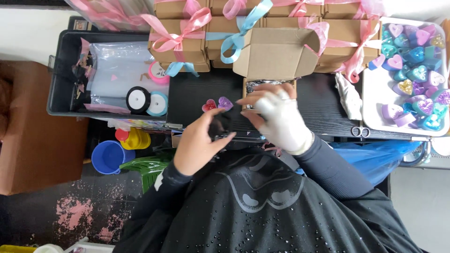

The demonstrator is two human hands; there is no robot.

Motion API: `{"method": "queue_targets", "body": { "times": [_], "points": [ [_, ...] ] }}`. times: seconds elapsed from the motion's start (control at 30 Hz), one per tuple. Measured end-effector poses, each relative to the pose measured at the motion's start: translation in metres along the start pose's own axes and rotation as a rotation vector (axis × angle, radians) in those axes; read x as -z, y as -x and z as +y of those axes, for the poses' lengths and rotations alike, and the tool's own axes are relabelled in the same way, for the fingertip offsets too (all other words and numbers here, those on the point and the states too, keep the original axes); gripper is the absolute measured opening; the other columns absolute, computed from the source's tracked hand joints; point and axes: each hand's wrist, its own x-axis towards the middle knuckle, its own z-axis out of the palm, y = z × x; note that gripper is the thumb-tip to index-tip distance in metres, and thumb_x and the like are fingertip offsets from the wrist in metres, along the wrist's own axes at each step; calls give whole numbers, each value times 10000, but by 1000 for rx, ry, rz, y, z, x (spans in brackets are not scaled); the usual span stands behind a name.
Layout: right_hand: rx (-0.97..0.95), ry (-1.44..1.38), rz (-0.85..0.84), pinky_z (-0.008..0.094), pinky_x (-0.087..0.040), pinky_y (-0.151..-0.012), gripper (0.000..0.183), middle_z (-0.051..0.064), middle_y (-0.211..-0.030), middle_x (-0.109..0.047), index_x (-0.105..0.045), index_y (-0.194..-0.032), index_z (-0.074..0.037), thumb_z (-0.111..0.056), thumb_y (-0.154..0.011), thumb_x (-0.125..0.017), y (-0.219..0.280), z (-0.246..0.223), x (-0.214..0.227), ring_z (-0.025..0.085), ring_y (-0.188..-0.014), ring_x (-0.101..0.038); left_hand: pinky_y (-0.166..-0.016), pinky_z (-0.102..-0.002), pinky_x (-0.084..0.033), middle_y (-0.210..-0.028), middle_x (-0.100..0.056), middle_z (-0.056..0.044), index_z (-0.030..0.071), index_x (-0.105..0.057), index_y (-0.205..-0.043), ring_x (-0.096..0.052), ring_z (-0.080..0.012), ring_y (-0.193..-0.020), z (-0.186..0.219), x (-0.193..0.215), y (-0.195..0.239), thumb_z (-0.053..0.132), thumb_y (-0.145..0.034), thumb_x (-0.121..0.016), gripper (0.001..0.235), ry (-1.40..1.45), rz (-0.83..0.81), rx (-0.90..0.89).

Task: Packaging and decorating small boxes with ribbons and decorative fillers.

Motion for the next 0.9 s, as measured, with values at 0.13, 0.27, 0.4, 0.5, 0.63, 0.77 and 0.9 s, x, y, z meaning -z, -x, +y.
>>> {"method": "queue_targets", "body": {
  "times": [0.13, 0.27, 0.4, 0.5, 0.63, 0.77, 0.9],
  "points": [
    [216, 414, -283, 585, -269, -1101, 504, 24, -1341, -660, -654, -1303, -161, -122, -802, -700, -9, -1, -37, 304, -1355, -533, -739, -367, -561, -940, -728, -130, 47, -622, -1254, -733, -296, -824, -27, 21, 16, 246, -775, -854, 568, -119, 12, 43],
    [267, 590, -258, 659, -129, -1199, 443, 49, -1348, -661, -645, -1353, -137, -158, -915, -587, -8, 13, -77, 323, -1416, -496, -772, -385, -557, -984, -728, -142, 28, -629, -1184, -731, -312, -892, -45, 26, 24, 250, -766, -840, 518, -210, -35, 35],
    [254, 636, -311, 680, -105, -1199, 404, 34, -1204, -685, -663, -1308, -133, -136, -916, -567, -8, 17, -94, 319, -1391, -512, -765, -395, -552, -977, -722, -149, 29, -640, -1165, -721, -327, -886, -45, 22, 26, 260, -751, -848, 517, -244, -55, 77],
    [203, 641, -299, 690, -104, -1204, 333, 45, -1107, -683, -679, -1249, -134, -127, -934, -572, -9, 14, -95, 317, -1375, -526, -780, -394, -551, -996, -721, -153, 27, -645, -1171, -716, -332, -907, -49, 19, 26, 257, -758, -845, 513, -237, -51, 46],
    [173, 608, -270, 639, -211, -1162, 368, 96, -1120, -682, -687, -1209, -75, -263, -893, -682, -16, -4, -64, 317, -1317, -550, -799, -390, -550, -1013, -717, -148, 17, -646, -1174, -717, -324, -916, -46, 18, 20, 238, -781, -827, 485, -190, -73, 19],
    [-16, 93, -217, 448, -507, -988, 451, 160, -1156, -712, -657, -1085, -41, -317, -800, -871, -19, -22, 4, 339, -1092, -665, -810, -396, -550, -1029, -712, -144, 19, -658, -1158, -713, -337, -932, -41, 9, 11, 205, -780, -818, 451, -124, -108, -59],
    [-661, -98, -368, 288, -609, -715, 498, 60, -869, -772, -694, -1095, -76, -289, -701, -913, 7, -21, 51, 151, -724, -778, -807, -403, -549, -1034, -709, -142, 38, -664, -1149, -704, -356, -958, -20, -8, -6, 188, -755, -822, 450, -80, -189, -140]
  ]
}}
